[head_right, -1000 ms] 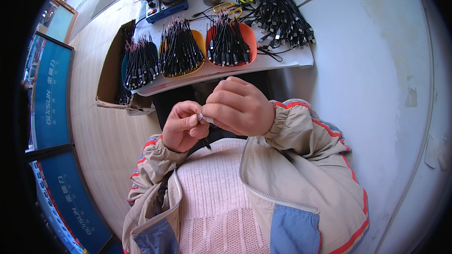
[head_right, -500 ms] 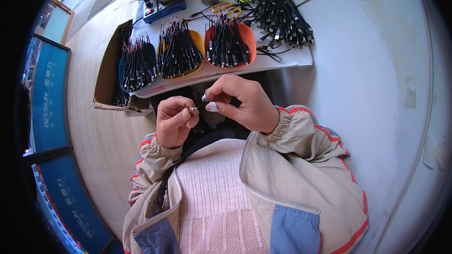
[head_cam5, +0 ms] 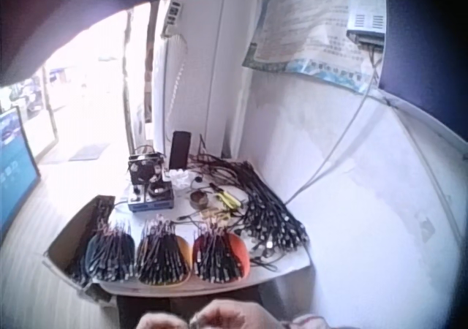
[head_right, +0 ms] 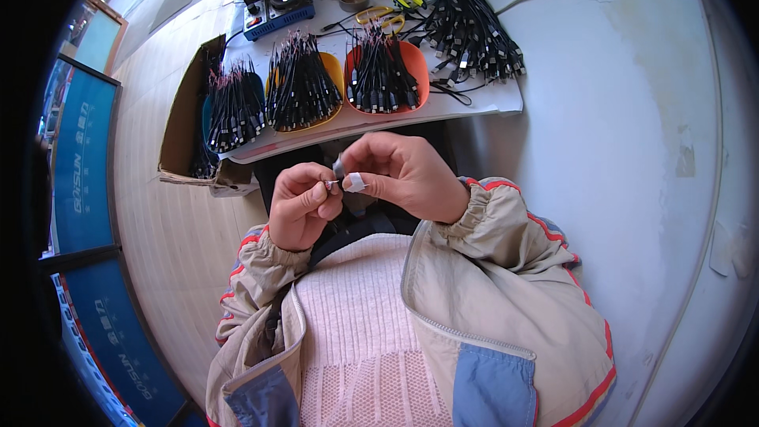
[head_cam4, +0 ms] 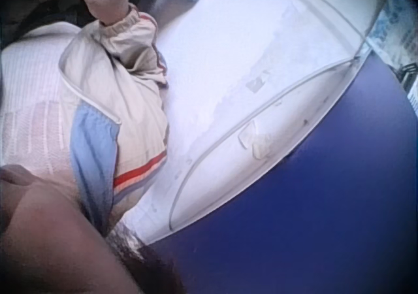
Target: The person repeatedly picks a black cable from a tray, strips the end with pliers, twists the exposed wires, and wraps the joint with white tape. Finished cables are placed into a cardboard box on the left. The process is repeated multiple times throughout the clip.
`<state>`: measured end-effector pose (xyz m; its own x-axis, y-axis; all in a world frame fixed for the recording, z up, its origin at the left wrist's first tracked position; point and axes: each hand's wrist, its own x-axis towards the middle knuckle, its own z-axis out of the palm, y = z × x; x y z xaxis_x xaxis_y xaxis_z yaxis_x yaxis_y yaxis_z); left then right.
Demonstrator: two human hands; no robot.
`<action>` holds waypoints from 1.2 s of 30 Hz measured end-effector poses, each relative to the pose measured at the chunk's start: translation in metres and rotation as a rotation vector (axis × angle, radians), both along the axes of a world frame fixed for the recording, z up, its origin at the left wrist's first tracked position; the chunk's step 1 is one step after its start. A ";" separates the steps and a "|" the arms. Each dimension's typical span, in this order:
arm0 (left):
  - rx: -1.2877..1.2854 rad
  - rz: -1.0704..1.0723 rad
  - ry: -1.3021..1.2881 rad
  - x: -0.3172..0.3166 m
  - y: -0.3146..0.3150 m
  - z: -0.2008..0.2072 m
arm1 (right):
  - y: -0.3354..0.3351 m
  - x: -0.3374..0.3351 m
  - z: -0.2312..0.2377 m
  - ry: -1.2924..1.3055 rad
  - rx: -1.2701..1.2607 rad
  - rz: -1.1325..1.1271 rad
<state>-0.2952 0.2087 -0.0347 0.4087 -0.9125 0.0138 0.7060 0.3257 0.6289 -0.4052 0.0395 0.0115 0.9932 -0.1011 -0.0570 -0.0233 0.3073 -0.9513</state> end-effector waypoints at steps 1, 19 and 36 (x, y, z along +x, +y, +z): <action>-0.038 -0.075 0.139 0.000 -0.001 -0.001 | -0.002 0.001 -0.001 -0.063 -0.064 -0.037; 0.022 0.030 -0.292 -0.004 0.001 0.020 | 0.010 0.003 -0.012 -0.344 -0.059 -0.071; 0.292 0.256 -0.874 0.009 0.009 0.035 | -0.008 0.016 -0.008 -0.362 -0.694 -0.051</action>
